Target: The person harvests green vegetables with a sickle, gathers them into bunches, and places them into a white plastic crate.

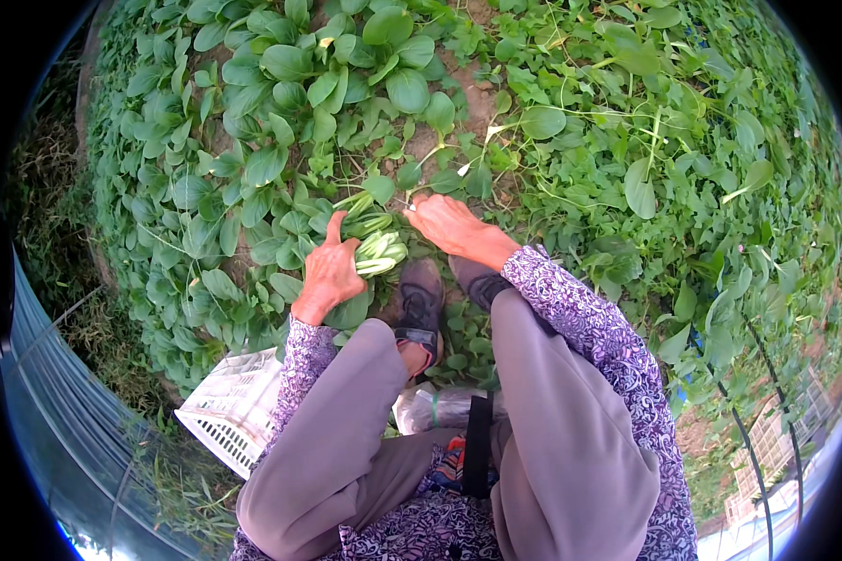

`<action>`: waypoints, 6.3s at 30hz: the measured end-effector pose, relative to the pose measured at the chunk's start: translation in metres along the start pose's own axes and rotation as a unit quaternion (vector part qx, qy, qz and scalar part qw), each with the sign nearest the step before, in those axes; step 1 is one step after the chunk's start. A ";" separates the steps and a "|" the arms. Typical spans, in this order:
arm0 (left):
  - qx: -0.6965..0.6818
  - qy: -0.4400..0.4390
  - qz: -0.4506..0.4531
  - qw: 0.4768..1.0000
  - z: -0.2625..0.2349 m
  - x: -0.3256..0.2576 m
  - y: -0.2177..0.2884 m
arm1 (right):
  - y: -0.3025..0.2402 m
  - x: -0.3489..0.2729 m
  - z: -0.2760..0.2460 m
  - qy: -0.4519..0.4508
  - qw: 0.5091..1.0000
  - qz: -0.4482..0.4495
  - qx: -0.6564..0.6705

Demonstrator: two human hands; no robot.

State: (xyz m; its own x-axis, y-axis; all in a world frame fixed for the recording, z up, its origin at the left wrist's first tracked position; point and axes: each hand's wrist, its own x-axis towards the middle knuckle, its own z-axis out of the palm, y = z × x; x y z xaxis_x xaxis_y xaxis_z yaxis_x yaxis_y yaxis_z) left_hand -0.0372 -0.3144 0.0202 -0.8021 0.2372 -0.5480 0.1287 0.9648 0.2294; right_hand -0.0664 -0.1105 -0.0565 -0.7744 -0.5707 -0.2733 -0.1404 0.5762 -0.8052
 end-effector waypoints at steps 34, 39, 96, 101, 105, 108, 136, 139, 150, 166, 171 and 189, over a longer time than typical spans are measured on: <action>0.050 0.041 0.004 0.998 0.011 -0.016 0.017 | 0.006 -0.019 0.013 0.146 0.959 -0.156 -0.184; 0.050 0.009 0.023 0.998 -0.005 -0.017 0.017 | -0.012 0.008 0.004 0.000 0.989 -0.088 -0.123; 0.002 0.052 0.126 0.991 -0.013 -0.032 -0.004 | 0.050 -0.071 -0.042 0.091 0.891 -0.148 -0.419; -0.017 0.082 0.146 0.986 -0.018 -0.039 -0.002 | 0.007 -0.098 -0.084 0.010 0.896 -0.021 -0.443; -0.037 0.065 0.127 0.989 -0.026 -0.052 -0.010 | -0.021 -0.117 -0.123 0.074 0.905 0.159 -0.387; -0.083 0.039 0.093 0.991 -0.030 -0.061 -0.024 | -0.036 -0.110 -0.126 0.205 0.958 0.157 -0.120; -0.073 0.074 0.190 0.976 -0.037 -0.046 0.005 | -0.069 0.054 -0.021 -0.144 0.884 0.089 0.436; -0.076 0.080 0.199 0.974 -0.042 -0.050 0.012 | -0.081 0.039 -0.029 -0.131 0.896 0.099 0.413; -0.099 0.102 0.172 0.975 -0.041 -0.052 -0.009 | -0.085 0.047 -0.170 0.380 0.809 -0.240 -0.380; -0.690 0.211 -0.018 0.692 -0.089 -0.095 -0.075 | -0.145 0.043 -0.155 0.080 0.889 -0.086 0.442; -0.772 0.260 0.037 0.579 -0.126 -0.122 -0.059 | -0.239 0.036 -0.187 0.061 0.926 -0.166 0.335; -0.708 0.394 0.207 0.548 -0.227 -0.223 0.038 | -0.388 -0.039 -0.191 0.263 0.885 -0.369 -0.108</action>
State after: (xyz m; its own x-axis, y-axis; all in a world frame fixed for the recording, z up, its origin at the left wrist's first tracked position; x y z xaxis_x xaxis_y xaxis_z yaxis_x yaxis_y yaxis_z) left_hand 0.0140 -0.3563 0.3338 -0.9496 -0.2585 0.1776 0.2616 -0.3404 0.9032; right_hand -0.0989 -0.2001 0.3670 -0.5944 -0.5189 0.6144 -0.7986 0.2908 -0.5270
